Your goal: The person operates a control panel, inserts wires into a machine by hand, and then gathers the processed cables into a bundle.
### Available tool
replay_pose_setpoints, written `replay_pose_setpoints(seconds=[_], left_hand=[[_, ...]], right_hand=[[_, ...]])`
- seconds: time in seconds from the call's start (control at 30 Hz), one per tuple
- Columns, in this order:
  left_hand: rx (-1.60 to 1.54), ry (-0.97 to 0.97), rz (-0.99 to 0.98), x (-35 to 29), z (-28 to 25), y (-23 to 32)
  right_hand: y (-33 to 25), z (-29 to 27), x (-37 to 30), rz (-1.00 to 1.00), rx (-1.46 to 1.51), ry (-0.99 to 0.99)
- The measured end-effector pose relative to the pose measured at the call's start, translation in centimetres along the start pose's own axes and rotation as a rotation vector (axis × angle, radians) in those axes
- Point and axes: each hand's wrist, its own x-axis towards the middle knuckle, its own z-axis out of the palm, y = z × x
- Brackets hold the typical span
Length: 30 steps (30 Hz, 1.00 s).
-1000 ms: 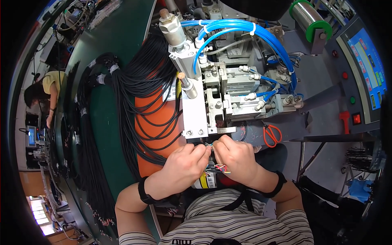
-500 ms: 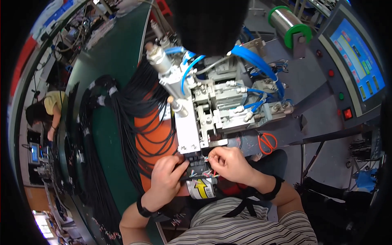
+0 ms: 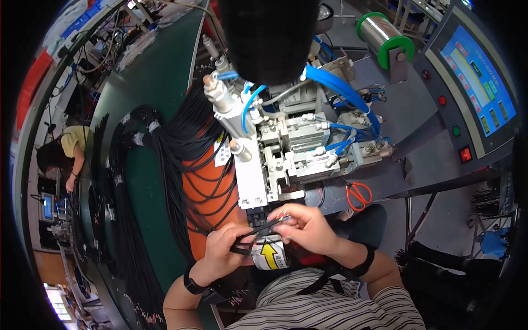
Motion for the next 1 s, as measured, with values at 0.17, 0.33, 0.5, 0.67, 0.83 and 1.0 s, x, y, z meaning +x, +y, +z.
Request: replay_pose_setpoints(seconds=[0.17,0.33,0.5,0.67,0.83,1.0], left_hand=[[0.101,0.028,-0.010,0.1,0.6,0.6],[-0.193,0.080,-0.228,0.6,1.7,0.7],[-0.233,0.035,-0.337,-0.5,1.5,0.8],[-0.282,0.002,-0.351,0.3,1.1,0.5],[-0.255,-0.025,-0.143,0.7,1.4,-0.9],[0.339,0.009,0.242,0.6,1.5,0.4]], right_hand=[[-0.3,0.0,-0.5,0.105,0.311,0.083],[0.5,0.2,-0.6,0.025,0.188,0.060],[-0.2,1.1,-0.4,0.066,0.408,0.123],[0.1,1.3,-0.3,-0.048,0.152,0.085],[0.8,0.5,-0.2,0.072,0.348,0.125],[1.0,-0.7,-0.2,0.219,0.677,0.003]])
